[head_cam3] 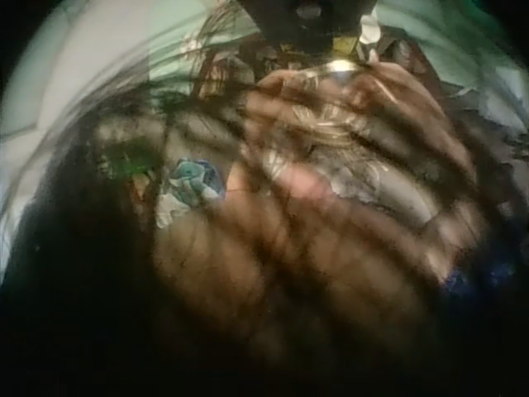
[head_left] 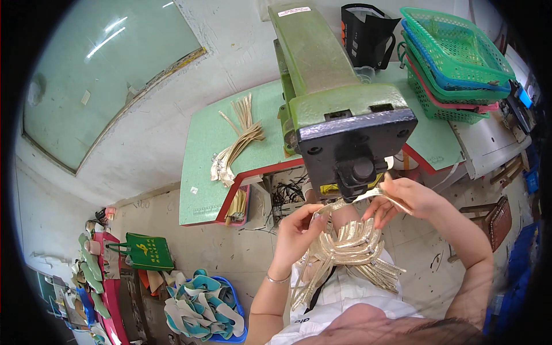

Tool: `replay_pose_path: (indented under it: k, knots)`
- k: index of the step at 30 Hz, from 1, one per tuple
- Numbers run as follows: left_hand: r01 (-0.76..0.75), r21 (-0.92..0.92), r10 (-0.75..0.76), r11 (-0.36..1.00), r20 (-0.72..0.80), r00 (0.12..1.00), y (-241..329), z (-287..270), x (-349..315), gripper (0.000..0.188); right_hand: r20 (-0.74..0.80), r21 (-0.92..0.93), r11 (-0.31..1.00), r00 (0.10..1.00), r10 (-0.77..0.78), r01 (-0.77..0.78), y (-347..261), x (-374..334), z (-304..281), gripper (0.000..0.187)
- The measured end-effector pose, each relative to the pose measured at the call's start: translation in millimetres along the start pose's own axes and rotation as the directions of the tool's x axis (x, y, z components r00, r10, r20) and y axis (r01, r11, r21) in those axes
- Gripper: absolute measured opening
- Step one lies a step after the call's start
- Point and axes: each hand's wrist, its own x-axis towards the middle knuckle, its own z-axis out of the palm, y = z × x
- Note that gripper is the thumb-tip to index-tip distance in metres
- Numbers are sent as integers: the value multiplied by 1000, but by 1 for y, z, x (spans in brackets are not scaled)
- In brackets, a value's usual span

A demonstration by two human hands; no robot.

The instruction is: The person feeds gold-colored cords into a green machine, pressing a lever to process each cord. They handle the cords one at a time, placing the processed items on the table to the left.

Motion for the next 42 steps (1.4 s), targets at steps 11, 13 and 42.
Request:
replay_pose_path:
  k: [11,13,42]
  knots:
    - [68,-25,-69,997,-18,997,5,11,6,10,-220,-33,997,972,-81,75,-10,-7,9,35]
    - [66,-46,-68,997,-50,996,3,10,2,11,-222,-281,955,963,-155,89,-11,-6,15,33]
    - [-23,363,-43,932,173,984,27,-19,8,14,-145,-398,905,963,-227,154,-13,16,39,23]
